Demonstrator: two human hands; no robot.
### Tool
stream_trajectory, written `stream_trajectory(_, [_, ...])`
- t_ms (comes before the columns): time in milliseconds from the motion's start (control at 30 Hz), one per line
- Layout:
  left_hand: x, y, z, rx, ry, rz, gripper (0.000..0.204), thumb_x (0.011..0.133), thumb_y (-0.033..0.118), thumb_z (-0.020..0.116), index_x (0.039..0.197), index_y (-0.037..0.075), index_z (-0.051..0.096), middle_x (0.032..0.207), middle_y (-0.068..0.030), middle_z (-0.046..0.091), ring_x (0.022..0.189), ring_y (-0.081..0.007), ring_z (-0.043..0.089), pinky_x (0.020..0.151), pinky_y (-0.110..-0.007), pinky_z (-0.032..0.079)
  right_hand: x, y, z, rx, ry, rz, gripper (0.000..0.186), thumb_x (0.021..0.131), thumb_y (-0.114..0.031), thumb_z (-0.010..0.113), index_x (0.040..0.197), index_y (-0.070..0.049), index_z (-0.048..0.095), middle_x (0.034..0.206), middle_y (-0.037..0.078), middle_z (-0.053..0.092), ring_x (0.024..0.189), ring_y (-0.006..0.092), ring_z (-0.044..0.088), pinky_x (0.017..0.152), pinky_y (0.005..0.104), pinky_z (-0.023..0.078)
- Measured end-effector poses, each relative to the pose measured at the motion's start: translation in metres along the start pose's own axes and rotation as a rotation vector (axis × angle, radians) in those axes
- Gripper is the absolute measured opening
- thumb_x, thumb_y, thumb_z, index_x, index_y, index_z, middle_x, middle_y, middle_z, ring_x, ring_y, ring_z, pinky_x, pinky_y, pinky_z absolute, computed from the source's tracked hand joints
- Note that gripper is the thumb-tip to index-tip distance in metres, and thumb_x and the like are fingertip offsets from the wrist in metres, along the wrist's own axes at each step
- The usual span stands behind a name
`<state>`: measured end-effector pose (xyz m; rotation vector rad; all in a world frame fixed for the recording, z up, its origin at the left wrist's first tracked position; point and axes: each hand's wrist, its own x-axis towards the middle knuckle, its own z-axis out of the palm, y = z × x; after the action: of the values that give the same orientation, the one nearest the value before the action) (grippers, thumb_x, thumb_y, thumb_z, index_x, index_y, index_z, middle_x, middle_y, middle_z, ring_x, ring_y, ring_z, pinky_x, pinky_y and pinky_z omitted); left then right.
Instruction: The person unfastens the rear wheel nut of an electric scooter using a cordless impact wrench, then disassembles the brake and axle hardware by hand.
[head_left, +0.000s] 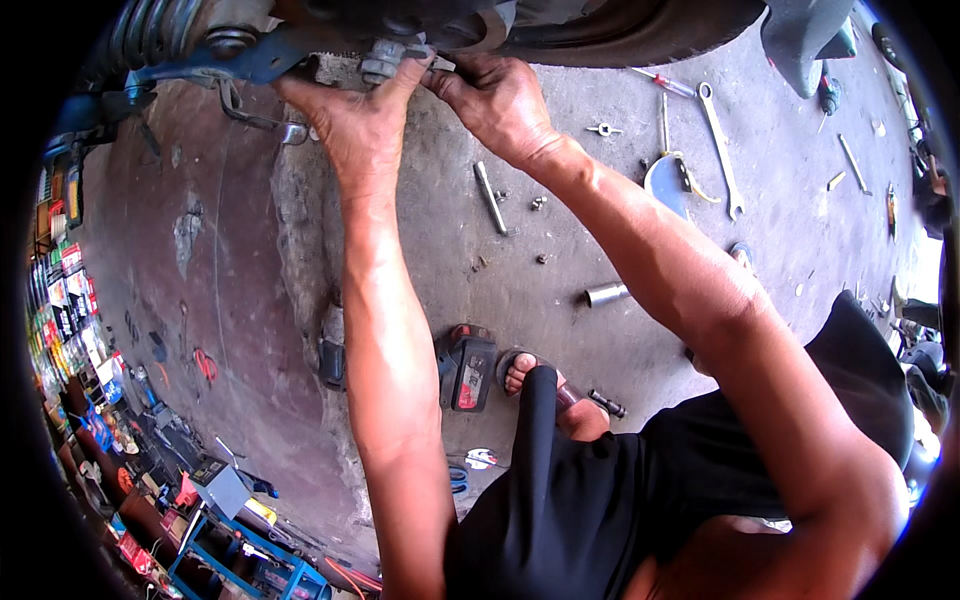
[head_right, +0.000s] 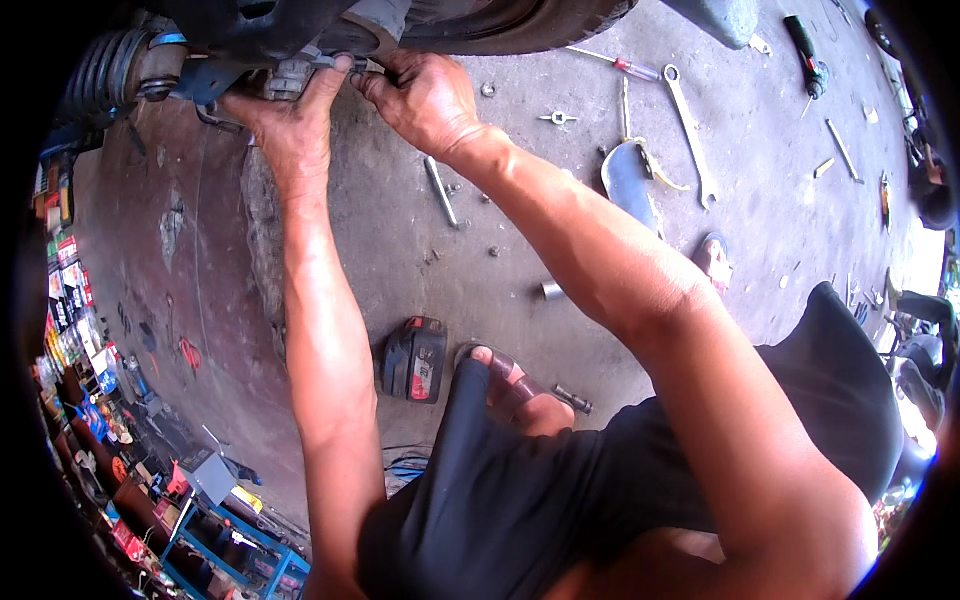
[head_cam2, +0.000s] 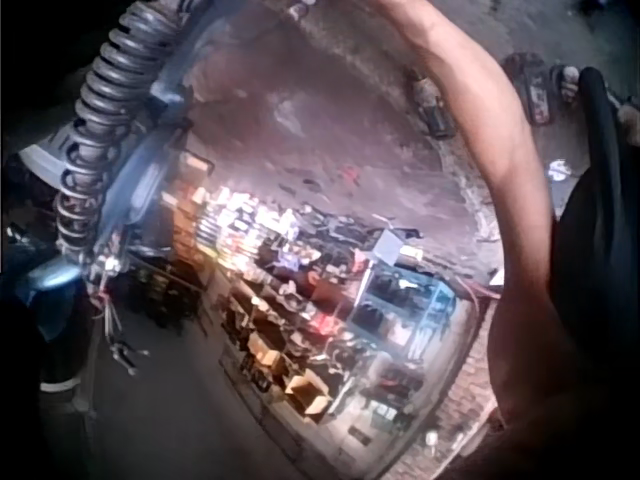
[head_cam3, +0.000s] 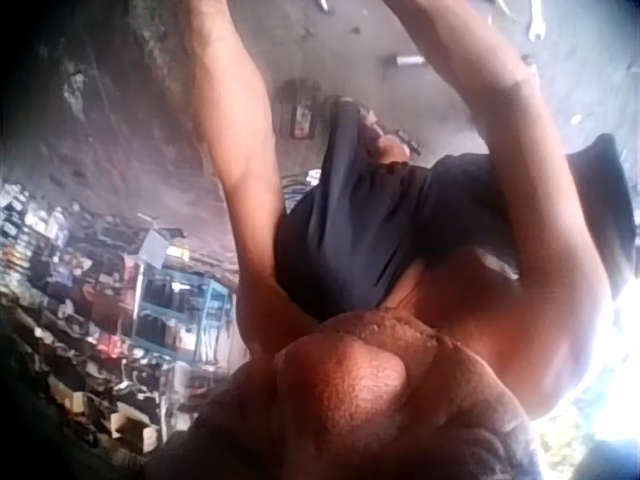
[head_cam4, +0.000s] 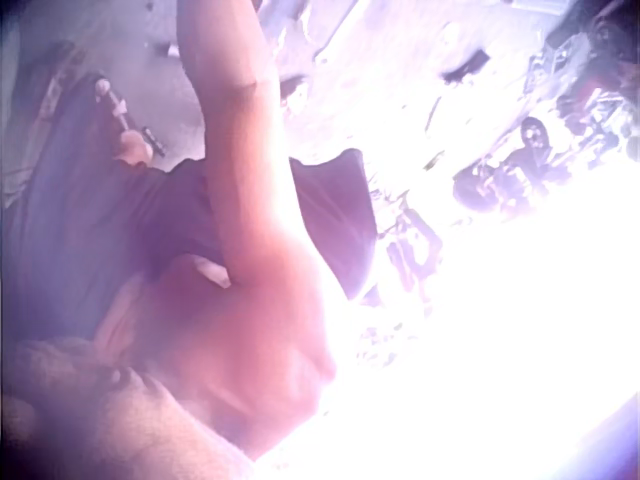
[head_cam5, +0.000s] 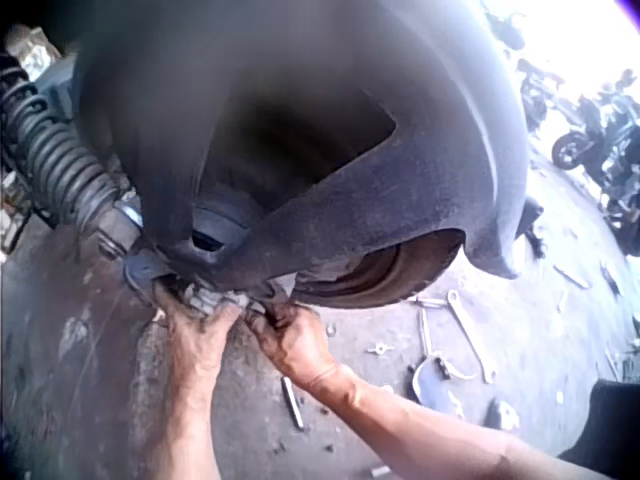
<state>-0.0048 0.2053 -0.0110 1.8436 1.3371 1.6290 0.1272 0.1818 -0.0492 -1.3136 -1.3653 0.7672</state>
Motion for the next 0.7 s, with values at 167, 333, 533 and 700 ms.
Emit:
stream_trajectory(167, [-0.001, 0.001, -0.007, 0.128, -0.045, -0.011, 0.095, 0.058, 0.022, 0.089, 0.124, -0.006, 0.027, 0.122, -0.0180, 0.037, 0.116, -0.0251, 0.035, 0.102, -0.039, 0.029, -0.010, -0.020, -0.006, 0.328, 0.063, 0.360, 0.031, 0.085, -0.026, 0.063, 0.100, 0.001, 0.065, 0.080, 0.008, 0.067, 0.076, 0.0133, 0.058, 0.074, 0.0295, 0.047])
stream_trajectory(333, [0.004, -0.003, -0.005, 0.351, -0.072, 0.137, 0.113, 0.055, 0.030, 0.089, 0.133, -0.009, 0.016, 0.126, -0.0314, 0.030, 0.117, -0.0432, 0.035, 0.101, -0.050, 0.030, 0.004, -0.028, -0.011, 0.347, -0.004, 0.376, 0.030, 0.083, -0.025, 0.066, 0.092, 0.004, 0.066, 0.081, 0.010, 0.068, 0.074, 0.0158, 0.058, 0.072, 0.0309, 0.047])
stream_trajectory(533, [-0.003, 0.003, -0.013, 0.487, -0.057, 0.049, 0.105, 0.064, 0.044, 0.080, 0.130, -0.012, 0.021, 0.128, -0.0375, 0.030, 0.119, -0.0495, 0.036, 0.098, -0.053, 0.034, 0.005, -0.034, -0.004, 0.289, 0.041, 0.291, 0.021, 0.081, -0.016, 0.064, 0.087, 0.004, 0.067, 0.080, 0.007, 0.068, 0.072, 0.0116, 0.057, 0.069, 0.0284, 0.046])
stream_trajectory(700, [-0.009, 0.008, -0.007, 0.572, 0.005, 0.139, 0.094, 0.067, 0.048, 0.076, 0.122, -0.011, 0.029, 0.119, -0.0354, 0.038, 0.108, -0.0497, 0.044, 0.090, -0.054, 0.040, -0.007, -0.019, 0.002, 0.476, 0.139, 0.513, 0.018, 0.079, -0.011, 0.062, 0.088, 0.004, 0.066, 0.079, 0.003, 0.065, 0.071, 0.0111, 0.056, 0.067, 0.0275, 0.046])
